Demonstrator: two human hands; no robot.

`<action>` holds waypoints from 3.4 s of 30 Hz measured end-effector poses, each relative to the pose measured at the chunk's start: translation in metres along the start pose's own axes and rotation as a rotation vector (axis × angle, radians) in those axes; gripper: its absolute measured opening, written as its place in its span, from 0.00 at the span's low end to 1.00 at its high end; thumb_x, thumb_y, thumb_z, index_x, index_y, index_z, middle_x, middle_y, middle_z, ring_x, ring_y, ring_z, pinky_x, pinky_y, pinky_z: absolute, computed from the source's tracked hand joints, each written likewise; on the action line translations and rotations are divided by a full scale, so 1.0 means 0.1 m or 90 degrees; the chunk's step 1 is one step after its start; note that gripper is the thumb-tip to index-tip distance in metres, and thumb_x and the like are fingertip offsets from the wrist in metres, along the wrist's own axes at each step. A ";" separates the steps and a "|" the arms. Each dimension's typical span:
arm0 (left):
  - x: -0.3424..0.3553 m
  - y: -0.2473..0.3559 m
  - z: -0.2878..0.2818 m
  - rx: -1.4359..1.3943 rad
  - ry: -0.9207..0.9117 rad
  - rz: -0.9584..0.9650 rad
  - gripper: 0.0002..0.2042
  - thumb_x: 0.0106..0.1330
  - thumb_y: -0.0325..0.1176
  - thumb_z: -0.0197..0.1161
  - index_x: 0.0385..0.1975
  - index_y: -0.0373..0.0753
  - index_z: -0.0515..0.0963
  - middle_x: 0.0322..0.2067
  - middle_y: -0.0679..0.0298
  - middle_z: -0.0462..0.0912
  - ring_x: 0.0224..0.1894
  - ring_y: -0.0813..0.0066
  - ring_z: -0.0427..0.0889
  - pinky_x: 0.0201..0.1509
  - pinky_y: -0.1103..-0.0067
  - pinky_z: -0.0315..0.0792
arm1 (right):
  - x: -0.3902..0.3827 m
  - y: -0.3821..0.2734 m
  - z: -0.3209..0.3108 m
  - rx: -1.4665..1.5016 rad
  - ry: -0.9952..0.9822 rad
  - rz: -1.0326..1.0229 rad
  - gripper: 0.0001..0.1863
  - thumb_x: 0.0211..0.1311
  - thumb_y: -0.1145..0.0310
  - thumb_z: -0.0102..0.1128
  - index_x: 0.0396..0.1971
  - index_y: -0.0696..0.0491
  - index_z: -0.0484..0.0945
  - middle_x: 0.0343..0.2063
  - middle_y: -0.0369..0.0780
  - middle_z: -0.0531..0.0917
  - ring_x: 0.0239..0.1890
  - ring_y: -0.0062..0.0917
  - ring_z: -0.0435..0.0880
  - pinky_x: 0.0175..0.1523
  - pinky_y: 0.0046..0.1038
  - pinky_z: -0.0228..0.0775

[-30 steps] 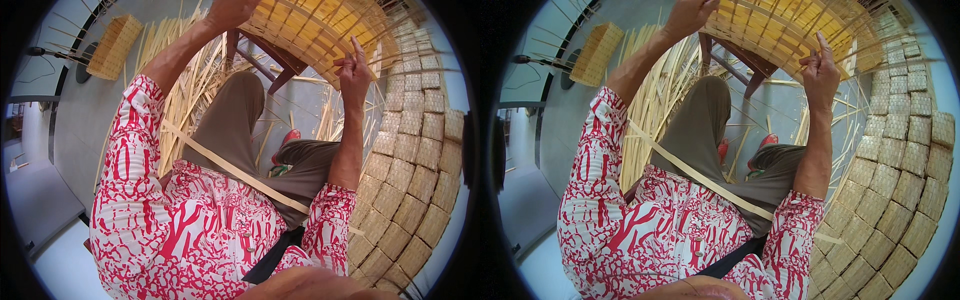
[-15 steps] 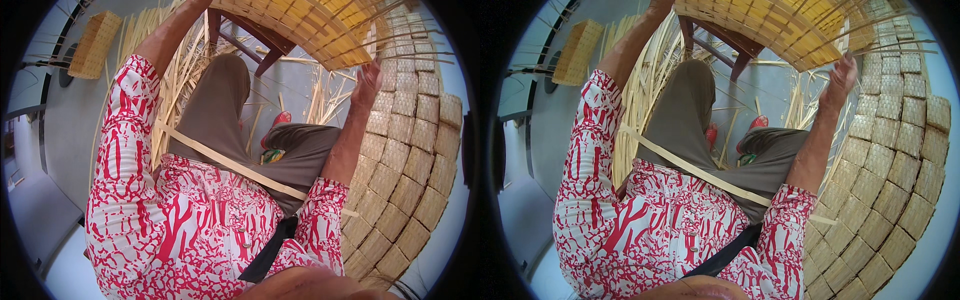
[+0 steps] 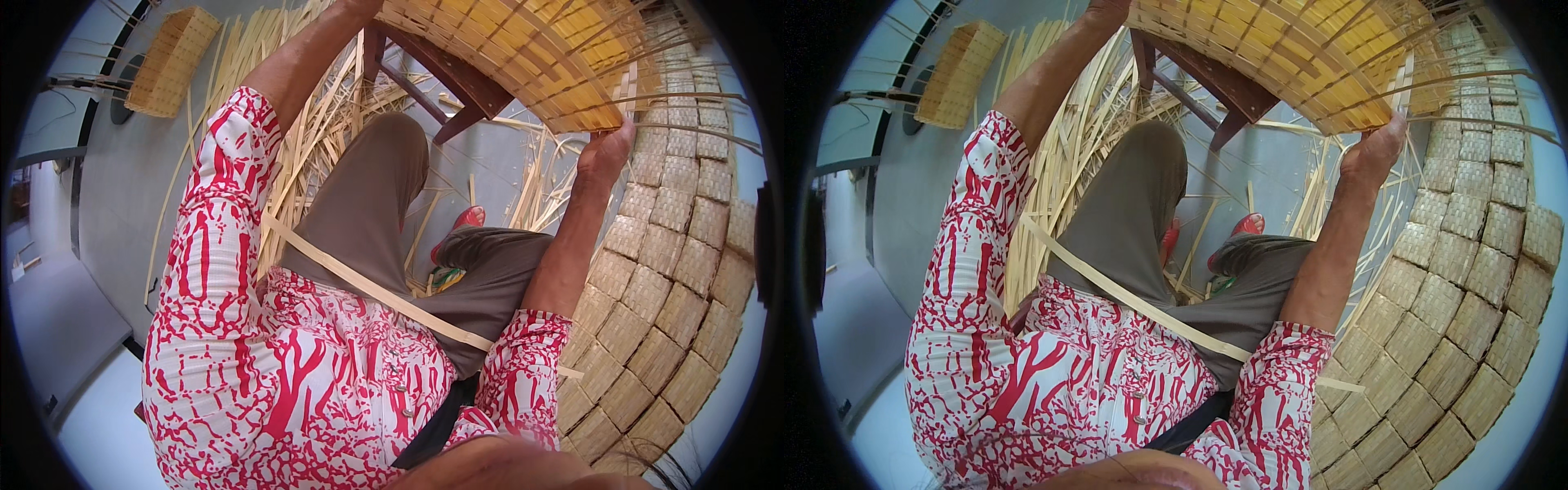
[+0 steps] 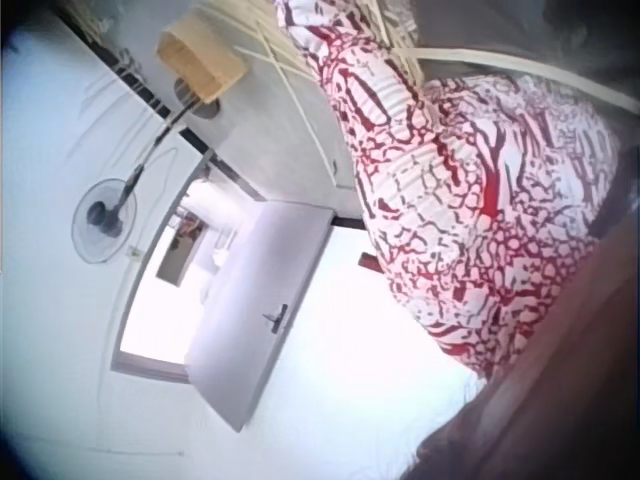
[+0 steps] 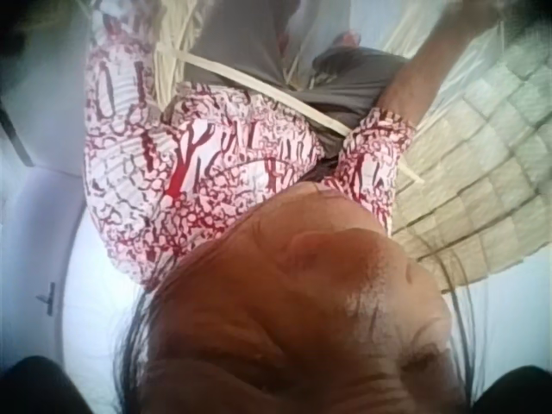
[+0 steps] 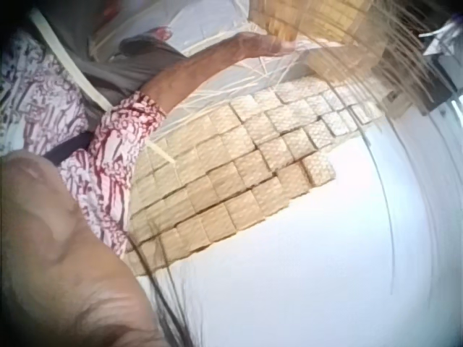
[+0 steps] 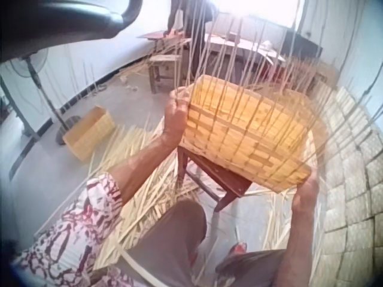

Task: The person weaves thin bamboo strips into a partially completed basket frame, interlacing them by hand. They occasionally adjust the basket's position and use a red wooden block to tap and tighten the weave.

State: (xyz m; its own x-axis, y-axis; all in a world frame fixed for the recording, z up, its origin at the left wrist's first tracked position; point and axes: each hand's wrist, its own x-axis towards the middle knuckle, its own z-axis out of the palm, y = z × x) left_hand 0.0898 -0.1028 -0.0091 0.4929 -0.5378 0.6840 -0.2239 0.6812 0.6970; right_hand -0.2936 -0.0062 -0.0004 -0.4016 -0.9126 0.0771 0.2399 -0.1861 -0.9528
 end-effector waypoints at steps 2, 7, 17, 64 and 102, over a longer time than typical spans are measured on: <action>-0.02 0.19 0.02 -0.051 -0.022 -0.050 0.20 0.75 0.41 0.54 0.56 0.31 0.70 0.44 0.60 0.78 0.49 0.72 0.75 0.56 0.75 0.70 | 0.02 0.00 0.03 0.002 0.013 0.003 0.18 0.72 0.59 0.49 0.51 0.57 0.74 0.49 0.41 0.81 0.51 0.28 0.80 0.58 0.31 0.70; -0.34 0.27 -0.07 -0.037 -0.066 0.066 0.21 0.70 0.39 0.61 0.57 0.33 0.70 0.39 0.61 0.77 0.44 0.72 0.75 0.53 0.72 0.71 | 0.16 0.01 -0.10 -0.039 0.032 -0.042 0.21 0.72 0.56 0.50 0.53 0.56 0.74 0.50 0.40 0.82 0.52 0.27 0.81 0.58 0.31 0.70; -1.15 0.67 0.42 0.454 -0.447 0.333 0.16 0.69 0.34 0.58 0.56 0.44 0.78 0.39 0.55 0.84 0.41 0.60 0.86 0.42 0.66 0.82 | 0.21 0.06 -0.12 -0.061 0.028 -0.015 0.21 0.71 0.54 0.53 0.53 0.54 0.76 0.49 0.38 0.83 0.51 0.26 0.82 0.57 0.30 0.70; -1.69 0.12 0.11 0.528 -0.645 0.327 0.27 0.58 0.28 0.63 0.61 0.48 0.73 0.46 0.58 0.83 0.44 0.56 0.84 0.47 0.65 0.78 | 0.13 -0.07 -0.05 -0.177 0.036 0.035 0.26 0.71 0.53 0.52 0.62 0.54 0.71 0.55 0.40 0.78 0.57 0.28 0.76 0.64 0.34 0.62; 0.21 0.51 -2.30 0.044 -0.525 -0.701 0.45 0.58 0.43 0.69 0.67 0.24 0.50 0.54 0.39 0.74 0.47 0.53 0.84 0.43 0.67 0.88 | -0.07 0.03 -0.49 -0.112 -0.176 -0.030 0.35 0.69 0.55 0.55 0.71 0.50 0.60 0.67 0.40 0.69 0.67 0.30 0.67 0.71 0.37 0.45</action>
State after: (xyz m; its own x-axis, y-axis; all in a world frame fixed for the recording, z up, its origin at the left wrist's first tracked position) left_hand 0.2822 0.0349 -0.0082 -0.1904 -0.9310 -0.3115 -0.0991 -0.2975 0.9496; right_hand -0.3331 0.0177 -0.0185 -0.1473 -0.9732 0.1763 0.0613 -0.1869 -0.9805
